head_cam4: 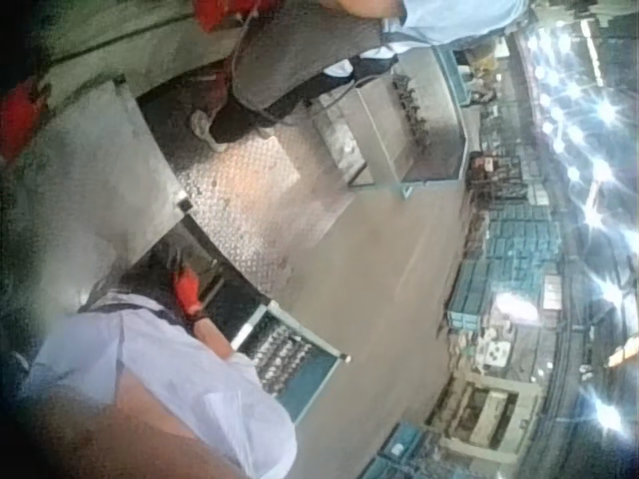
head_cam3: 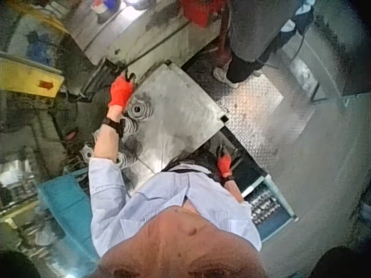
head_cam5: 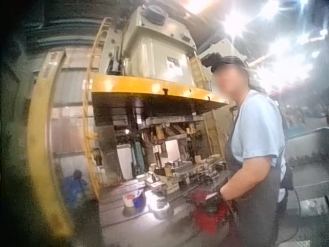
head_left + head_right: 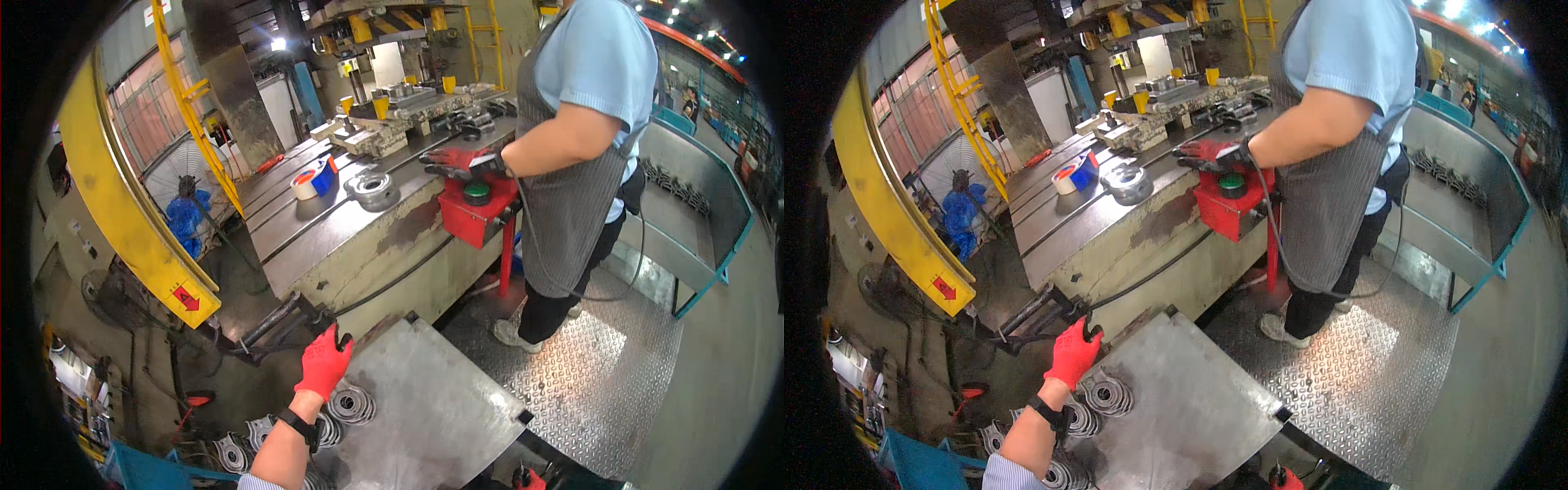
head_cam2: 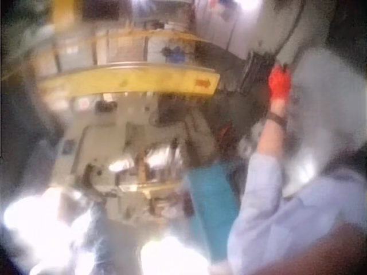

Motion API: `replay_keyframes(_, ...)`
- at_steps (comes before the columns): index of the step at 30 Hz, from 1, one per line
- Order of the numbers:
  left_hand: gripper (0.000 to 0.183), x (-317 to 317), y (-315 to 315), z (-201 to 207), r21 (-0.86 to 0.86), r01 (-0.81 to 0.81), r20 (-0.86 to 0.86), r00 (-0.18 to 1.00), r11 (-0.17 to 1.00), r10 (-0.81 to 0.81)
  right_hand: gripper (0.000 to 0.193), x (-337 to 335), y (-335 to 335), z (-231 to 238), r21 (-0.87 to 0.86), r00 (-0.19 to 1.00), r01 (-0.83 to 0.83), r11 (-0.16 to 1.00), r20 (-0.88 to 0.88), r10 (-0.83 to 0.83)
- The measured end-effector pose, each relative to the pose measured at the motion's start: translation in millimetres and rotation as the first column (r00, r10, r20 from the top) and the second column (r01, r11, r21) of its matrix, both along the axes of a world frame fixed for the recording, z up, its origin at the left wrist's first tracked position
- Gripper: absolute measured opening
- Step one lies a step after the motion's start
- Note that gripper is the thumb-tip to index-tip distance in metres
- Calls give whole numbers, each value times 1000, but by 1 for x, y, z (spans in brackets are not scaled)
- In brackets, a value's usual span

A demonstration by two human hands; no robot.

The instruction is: Inspecting and organizing circular metal components on a work table in a fabrication facility.

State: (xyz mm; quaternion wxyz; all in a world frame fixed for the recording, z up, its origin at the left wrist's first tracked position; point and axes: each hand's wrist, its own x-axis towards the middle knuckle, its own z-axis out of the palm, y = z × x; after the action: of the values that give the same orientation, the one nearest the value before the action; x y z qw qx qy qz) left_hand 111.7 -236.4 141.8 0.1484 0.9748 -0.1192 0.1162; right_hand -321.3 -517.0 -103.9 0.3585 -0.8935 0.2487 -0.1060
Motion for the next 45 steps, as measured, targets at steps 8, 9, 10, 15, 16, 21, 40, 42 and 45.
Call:
replay_keyframes(8, 61, -90, -42, -48, -189, 182, -401, 883, 965, -245, 49, -5, -25, 8, -196, 958, -217, 956, -230, 170)
replay_keyframes(9, 64, -110, -59, -36, -203, 181, -662, 699, 962, -271, 46, -12, -31, 1, -393, 954, -284, 875, -208, 217)
replay_keyframes(10, 49, -137, -58, -65, -98, 358, -465, 809, 929, -361, 45, -6, -39, 4, -291, 962, -251, 923, -180, 205)
replay_keyframes(15, 47, -235, -57, -152, -147, 697, -268, 655, 702, -707, 32, 49, -76, 7, 0, 990, -100, 995, 104, 99)
replay_keyframes(16, 49, -259, -53, -160, -28, 810, -190, 572, 586, -798, 29, 51, -81, -7, -91, 974, -169, 981, 136, 180)
replay_keyframes(21, 66, -278, -97, -110, -375, 368, -637, 565, 851, -525, 36, 154, -38, 122, 255, 911, -400, 881, 212, 352)
replay_keyframes(40, 33, -304, -81, -194, -752, 69, -305, 845, 656, -438, 23, 170, 156, 260, 646, 660, -652, 397, 224, 717)
replay_keyframes(42, 31, -303, -81, -205, -797, 49, -281, 853, 602, -440, 23, 164, 156, 251, 620, 669, -660, 424, 229, 707)
replay_keyframes(45, 23, -306, -64, -203, -478, 330, -160, 879, 814, -450, 24, 147, 160, 254, 628, 682, -612, 480, 112, 723)
